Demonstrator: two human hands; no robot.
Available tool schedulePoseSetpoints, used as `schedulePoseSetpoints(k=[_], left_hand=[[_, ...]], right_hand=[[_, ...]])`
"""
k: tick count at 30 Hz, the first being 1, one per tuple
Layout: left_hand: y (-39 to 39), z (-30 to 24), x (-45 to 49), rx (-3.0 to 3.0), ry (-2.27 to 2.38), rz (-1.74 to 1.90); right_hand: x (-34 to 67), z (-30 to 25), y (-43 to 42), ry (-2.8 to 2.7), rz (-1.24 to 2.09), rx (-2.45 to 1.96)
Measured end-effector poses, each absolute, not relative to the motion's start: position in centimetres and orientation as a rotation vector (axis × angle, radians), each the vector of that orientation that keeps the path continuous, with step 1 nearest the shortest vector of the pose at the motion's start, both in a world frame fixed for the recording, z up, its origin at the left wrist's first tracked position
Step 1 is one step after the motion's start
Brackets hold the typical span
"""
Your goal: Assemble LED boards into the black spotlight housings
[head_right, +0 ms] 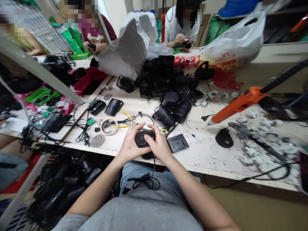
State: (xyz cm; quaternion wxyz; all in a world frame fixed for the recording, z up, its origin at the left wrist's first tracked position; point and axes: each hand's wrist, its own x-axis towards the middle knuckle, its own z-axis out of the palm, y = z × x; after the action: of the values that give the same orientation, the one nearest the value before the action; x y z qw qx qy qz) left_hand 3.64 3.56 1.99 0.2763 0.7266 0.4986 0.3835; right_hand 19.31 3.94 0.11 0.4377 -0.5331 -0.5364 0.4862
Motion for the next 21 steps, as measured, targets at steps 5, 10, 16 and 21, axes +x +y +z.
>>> schedulePoseSetpoints(k=[5,10,16,21], left_hand=[[3.2,-0.5,4.2,1.968,1.535,1.326],[3.5,-0.3,4.7,1.644,1.499,0.899],[4.3,2.3,4.5,1.675,1.698,0.674],[4.7,3.4,3.8,1.595,1.812,0.513]], right_hand=[[19.4,-0.8,4.9,-1.282,1.193,-1.309],[20.2,-0.9,4.8,-1.392,1.105,-1.298],[21.6,1.7,3.3,-1.642,0.806,-1.204],[28.4,2.4,2.5,-1.266,0.057,-1.228]])
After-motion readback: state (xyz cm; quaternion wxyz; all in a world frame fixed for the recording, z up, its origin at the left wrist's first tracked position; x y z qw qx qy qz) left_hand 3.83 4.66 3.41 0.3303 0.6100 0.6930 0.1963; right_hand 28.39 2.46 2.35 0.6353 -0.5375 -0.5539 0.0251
